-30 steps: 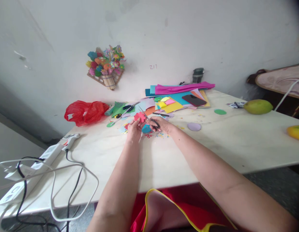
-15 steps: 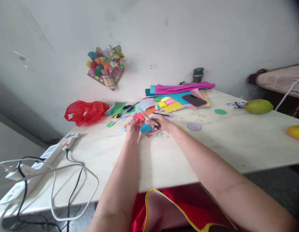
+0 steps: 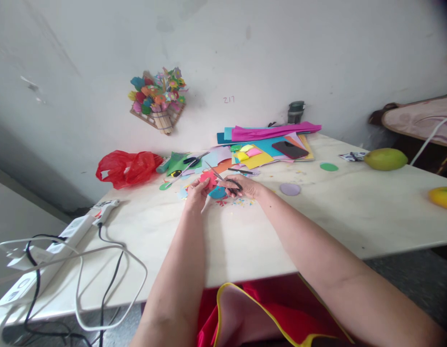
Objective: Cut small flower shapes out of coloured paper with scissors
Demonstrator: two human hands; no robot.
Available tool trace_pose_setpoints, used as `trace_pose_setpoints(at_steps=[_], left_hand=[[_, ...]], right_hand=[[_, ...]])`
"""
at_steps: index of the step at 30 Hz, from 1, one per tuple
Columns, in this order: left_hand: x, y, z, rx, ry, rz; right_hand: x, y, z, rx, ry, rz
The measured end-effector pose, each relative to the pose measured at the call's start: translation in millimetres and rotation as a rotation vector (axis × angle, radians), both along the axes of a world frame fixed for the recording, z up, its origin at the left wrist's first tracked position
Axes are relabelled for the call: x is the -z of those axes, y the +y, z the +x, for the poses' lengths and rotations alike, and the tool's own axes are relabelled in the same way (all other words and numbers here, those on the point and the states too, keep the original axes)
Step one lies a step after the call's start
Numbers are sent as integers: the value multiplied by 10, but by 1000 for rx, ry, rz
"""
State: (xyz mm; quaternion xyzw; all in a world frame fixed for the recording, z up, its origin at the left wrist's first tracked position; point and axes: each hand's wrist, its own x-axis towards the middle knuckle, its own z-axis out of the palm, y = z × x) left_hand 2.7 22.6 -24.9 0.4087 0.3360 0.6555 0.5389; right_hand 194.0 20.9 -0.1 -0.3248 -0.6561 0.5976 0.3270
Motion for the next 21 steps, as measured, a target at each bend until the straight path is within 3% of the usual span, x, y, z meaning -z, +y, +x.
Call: trace_pose_setpoints(at_steps=[7, 21], left_hand=[[20, -14, -21, 79, 12, -5], [23, -11, -35, 86, -10, 16]], right_hand=[[35, 41, 24, -7, 5, 28], [28, 71, 52, -51, -35, 50]])
